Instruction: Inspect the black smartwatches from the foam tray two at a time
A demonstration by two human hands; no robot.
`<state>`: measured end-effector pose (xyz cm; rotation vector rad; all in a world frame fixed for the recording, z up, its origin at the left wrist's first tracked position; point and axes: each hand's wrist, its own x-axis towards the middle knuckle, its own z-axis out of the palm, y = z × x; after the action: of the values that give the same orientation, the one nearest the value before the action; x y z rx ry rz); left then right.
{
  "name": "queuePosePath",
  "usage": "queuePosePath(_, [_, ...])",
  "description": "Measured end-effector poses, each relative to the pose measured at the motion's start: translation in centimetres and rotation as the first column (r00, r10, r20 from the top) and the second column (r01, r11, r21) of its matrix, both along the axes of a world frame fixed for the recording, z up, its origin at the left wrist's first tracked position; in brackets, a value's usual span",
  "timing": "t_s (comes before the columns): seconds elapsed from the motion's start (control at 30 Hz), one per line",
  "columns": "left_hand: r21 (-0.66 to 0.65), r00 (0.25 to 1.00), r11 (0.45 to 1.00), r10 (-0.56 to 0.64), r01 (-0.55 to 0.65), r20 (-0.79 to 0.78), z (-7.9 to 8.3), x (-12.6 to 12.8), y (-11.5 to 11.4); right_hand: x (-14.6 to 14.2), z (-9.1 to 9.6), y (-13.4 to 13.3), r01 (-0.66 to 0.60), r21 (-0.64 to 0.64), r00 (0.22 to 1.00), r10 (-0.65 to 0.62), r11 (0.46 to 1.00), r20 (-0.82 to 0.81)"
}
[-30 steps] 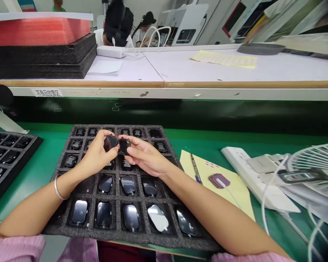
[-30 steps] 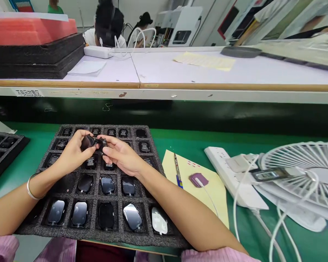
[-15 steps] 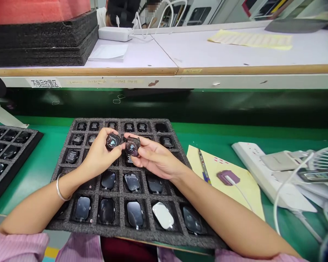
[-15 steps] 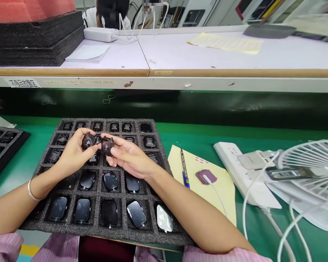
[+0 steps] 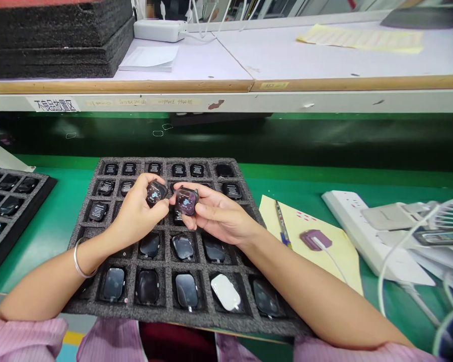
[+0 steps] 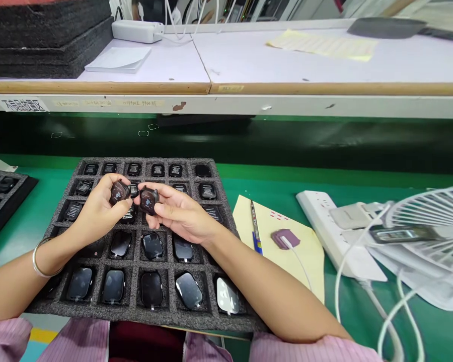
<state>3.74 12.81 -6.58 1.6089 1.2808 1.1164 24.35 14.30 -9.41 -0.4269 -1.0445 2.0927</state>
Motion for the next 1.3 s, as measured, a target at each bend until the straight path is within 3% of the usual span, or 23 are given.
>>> queuePosePath(0.37, [0.018, 1.0, 1.0, 0.019, -0.019, 0.006, 0.24, 0.06, -0.25, 0.19, -0.09, -0.31, -0.007, 0.053, 1.0, 0.006, 0.999, 0.008])
queuePosePath(0.57, [0.0, 0.996, 1.0, -0.019, 0.02, 0.083, 0.26, 0.07, -0.45, 0.08, 0.31, -0.38, 0.023, 0.064, 0.999, -0.024, 0.998, 0.024])
queuePosePath(0.9, [0.004, 0.998, 0.999, -0.032, 0.032, 0.052, 0.56, 0.23, -0.72, 0.02, 0.31, -0.46, -0.011, 0.052, 0.999, 0.013, 0.999, -0.038])
queuePosePath(1.3, [0.023, 0.999, 0.999, -0.038, 0.037, 0.034, 0.74, 0.46, -0.94, 0.05, 0.63, -0.65, 0.018, 0.05, 0.999, -0.02, 0.999, 0.032])
